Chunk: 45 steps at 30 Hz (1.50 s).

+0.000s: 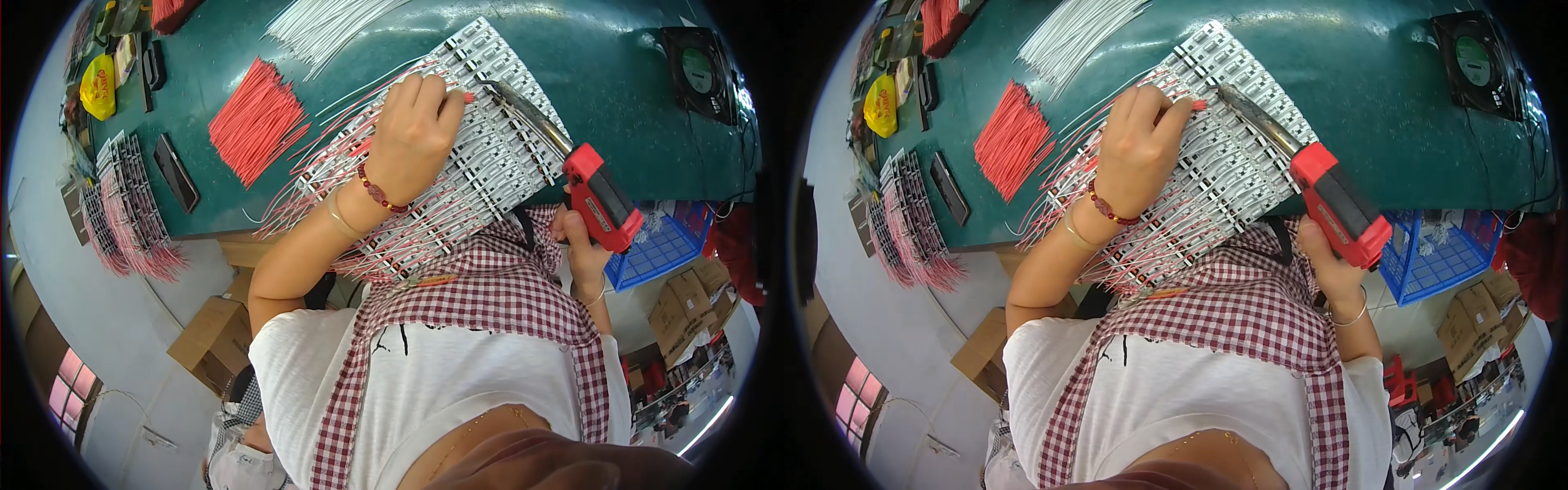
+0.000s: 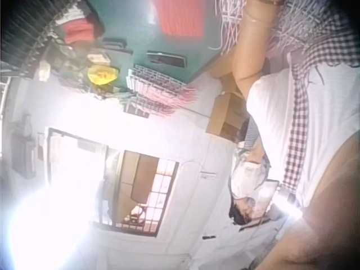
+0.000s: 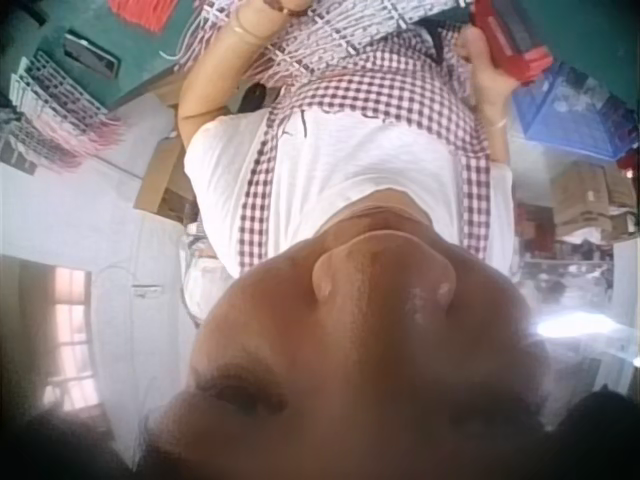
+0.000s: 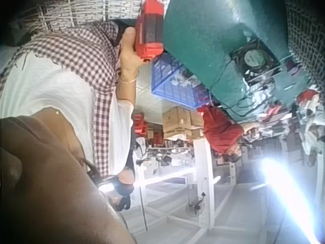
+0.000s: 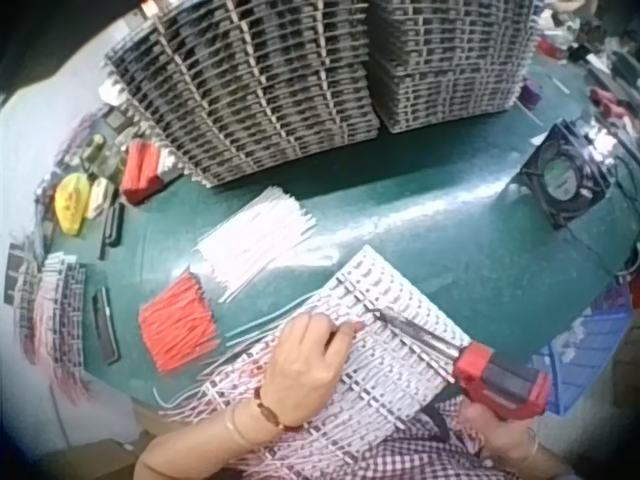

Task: The person uses a red heat gun to apply heat to a grid of white and red wires attached to a circuit board. They repeatedly pick up individual wires, position them against the board, and apply heat with the tool. The process is repetitive, focusing on securing the wires to the board's surface.

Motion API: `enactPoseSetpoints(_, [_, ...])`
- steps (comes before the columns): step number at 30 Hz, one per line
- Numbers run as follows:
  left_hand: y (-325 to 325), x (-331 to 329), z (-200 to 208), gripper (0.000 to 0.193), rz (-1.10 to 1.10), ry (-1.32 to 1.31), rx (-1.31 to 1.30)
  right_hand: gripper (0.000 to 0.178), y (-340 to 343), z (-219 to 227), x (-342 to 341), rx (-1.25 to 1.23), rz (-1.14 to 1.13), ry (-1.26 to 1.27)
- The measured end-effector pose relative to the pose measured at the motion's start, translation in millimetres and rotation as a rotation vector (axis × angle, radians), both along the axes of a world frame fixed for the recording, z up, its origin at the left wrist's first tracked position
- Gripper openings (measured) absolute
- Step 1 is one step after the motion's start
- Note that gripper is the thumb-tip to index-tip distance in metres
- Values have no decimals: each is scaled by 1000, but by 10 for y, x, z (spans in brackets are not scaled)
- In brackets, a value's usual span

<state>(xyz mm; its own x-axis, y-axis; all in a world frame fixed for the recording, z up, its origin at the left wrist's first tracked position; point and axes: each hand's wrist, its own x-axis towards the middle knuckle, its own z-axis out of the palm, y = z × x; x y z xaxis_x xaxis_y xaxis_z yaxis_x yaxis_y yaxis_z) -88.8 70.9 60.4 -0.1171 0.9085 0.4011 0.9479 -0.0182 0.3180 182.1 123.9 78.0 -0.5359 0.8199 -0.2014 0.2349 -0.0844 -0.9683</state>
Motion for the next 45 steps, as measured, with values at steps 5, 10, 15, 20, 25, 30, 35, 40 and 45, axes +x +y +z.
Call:
enactPoseSetpoints(5, [3,-11,30,19,-20,23,-13,32,-31,12,-12,-31,2,-45])
enactPoseSetpoints(10, [-46,-20,28,22,-38,-7,-2,30,-39,-20,-6,-37,23,-35])
enactPoseSetpoints(15, [-55,-11,26,24,-56,-18,21,25,-46,-12,-25,-39,31,-17])
enactPoseSetpoints(20, [-58,-13,11,24,-48,-14,7,17,-9,5,9,-133,61,-8])
enactPoseSetpoints(25, [-52,14,-9,23,-45,-10,9,27,-63,-51,37,52,36,-51])
enactPoseSetpoints(30, [-30,37,6,21,-53,-10,20,30,-61,-51,59,7,13,-44])
enactPoseSetpoints(35, [-103,37,55,11,-32,5,36,33,-105,-76,99,3,-93,-53])
enactPoseSetpoints(40, [-137,100,-79,9,-57,129,182,33,-181,-40,65,-66,-204,130])
enactPoseSetpoints(45, [-153,87,-143,12,74,231,211,32,-36,25,-73,-95,-116,245])
